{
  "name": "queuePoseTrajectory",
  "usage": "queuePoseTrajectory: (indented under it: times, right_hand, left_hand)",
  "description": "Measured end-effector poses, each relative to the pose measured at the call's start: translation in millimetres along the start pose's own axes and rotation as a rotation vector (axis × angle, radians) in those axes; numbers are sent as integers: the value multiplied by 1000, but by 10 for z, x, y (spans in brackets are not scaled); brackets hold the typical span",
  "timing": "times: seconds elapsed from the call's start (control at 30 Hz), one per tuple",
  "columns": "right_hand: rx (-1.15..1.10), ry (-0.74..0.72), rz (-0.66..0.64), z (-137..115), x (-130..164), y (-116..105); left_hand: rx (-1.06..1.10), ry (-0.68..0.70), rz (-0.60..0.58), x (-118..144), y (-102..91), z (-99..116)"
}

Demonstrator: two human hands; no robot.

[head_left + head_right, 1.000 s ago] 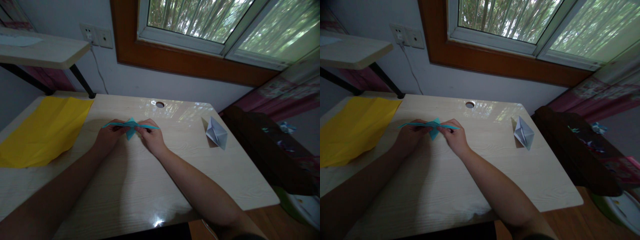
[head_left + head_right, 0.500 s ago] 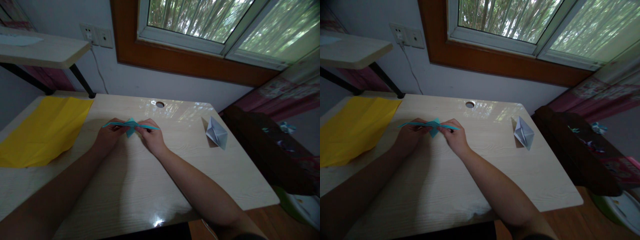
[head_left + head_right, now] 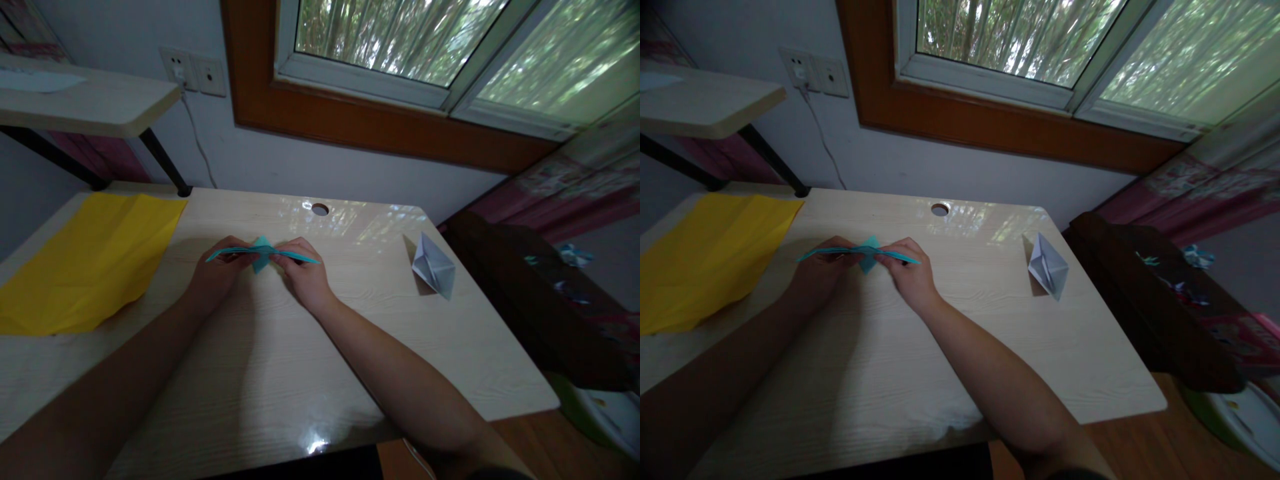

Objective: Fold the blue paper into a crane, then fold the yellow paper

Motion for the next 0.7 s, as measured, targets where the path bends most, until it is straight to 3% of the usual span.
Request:
queuePoseTrajectory:
  times: [0.4,0.7]
  right_hand:
    - [-100,-9,4,32,-7,0]
    - [-45,22,-34,32,-12,17]
  left_hand:
    - [-11,16,-10,-3,-28,-13]
    - [23,-105,57,-8,-48,-92]
Point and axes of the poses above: each hand's wrist, its own x-axis away from the middle knuckle, its own y-axis out of the palm, z = x × y, the point moved 9 cm from there along -x, towards the middle knuckle, and after that the axes turned 2 degrees about -y, right-handed, at the moved point
